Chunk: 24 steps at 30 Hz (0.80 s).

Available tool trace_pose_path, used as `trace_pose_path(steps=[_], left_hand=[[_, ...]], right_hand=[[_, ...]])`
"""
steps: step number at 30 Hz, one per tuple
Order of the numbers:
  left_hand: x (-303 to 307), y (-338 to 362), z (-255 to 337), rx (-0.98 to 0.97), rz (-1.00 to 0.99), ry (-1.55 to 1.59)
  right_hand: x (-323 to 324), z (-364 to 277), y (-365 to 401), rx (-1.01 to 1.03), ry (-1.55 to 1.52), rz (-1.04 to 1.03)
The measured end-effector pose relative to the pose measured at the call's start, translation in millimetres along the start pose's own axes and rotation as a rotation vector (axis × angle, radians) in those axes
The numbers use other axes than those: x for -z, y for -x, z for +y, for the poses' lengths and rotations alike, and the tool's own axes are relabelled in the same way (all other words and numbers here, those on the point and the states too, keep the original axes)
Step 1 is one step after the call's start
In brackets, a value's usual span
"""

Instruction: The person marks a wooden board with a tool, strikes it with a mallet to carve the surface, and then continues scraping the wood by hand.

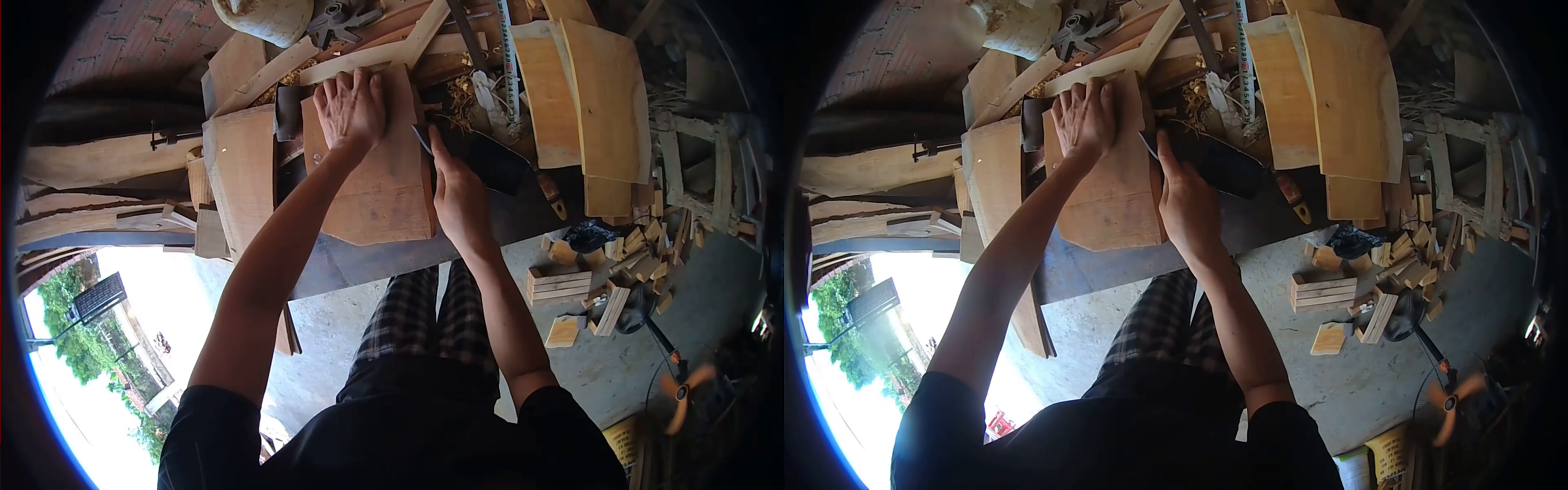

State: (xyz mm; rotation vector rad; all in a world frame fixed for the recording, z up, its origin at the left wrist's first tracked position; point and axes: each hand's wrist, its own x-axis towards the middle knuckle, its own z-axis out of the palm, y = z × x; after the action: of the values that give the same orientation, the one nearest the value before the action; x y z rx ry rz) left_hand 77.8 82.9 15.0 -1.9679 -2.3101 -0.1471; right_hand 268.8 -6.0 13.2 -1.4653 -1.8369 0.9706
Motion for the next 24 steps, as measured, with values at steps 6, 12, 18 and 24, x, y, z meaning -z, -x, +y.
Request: trace_pose_path(steps=[6, 12, 18, 24], left_hand=[[3.3, -3.6, 2.9, 0.014, 0.097, 0.047], [3.6, 1.1, 6.9, -0.053, 0.124, 0.035], [12.9, 9.8, 24.6, 0.035, -0.075, 0.019], [8.0, 10.5, 21.9, -0.013, 0.005, 0.064]], right_hand=[[-17.2, 7.1, -75.6, 0.021, -0.098, 0.038], [-2.0, -8.7, -7.4, -0.029, 0.142, -0.003], [-9.1, -3.1, -65.1, 0.034, 0.114, 0.079], [1.0, -6.9, -23.9, -0.044, 0.220, 0.004]])
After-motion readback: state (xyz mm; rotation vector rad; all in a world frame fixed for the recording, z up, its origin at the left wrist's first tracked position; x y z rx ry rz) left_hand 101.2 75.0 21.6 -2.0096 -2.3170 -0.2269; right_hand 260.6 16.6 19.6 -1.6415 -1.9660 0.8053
